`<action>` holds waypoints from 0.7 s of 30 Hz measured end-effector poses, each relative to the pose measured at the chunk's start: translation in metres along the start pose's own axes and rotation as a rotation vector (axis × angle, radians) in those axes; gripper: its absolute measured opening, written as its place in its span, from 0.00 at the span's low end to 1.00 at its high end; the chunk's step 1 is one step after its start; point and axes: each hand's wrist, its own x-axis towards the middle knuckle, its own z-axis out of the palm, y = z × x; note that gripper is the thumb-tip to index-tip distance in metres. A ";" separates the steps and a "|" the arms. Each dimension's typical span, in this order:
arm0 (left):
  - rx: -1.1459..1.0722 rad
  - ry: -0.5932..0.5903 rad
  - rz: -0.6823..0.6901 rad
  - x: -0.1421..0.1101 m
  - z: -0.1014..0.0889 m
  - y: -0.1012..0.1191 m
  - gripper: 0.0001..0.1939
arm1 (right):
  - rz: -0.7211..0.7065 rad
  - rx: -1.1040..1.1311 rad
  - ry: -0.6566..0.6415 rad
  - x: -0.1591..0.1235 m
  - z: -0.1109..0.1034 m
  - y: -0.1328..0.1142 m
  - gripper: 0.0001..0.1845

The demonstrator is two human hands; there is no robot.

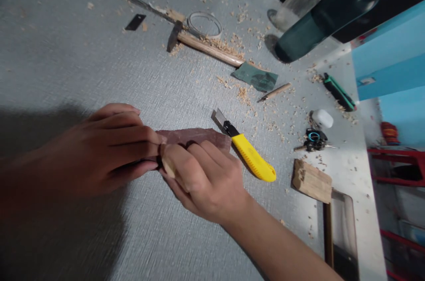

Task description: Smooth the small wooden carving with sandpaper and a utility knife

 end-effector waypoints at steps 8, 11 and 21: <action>0.000 0.001 -0.016 0.001 0.001 0.001 0.07 | 0.050 0.010 0.083 0.000 0.000 0.001 0.21; 0.007 -0.007 -0.015 0.001 0.000 0.001 0.06 | 0.014 0.003 0.082 0.001 -0.002 -0.001 0.18; 0.054 0.066 -0.077 -0.003 -0.002 0.001 0.13 | 0.175 0.131 0.382 -0.006 -0.008 0.000 0.17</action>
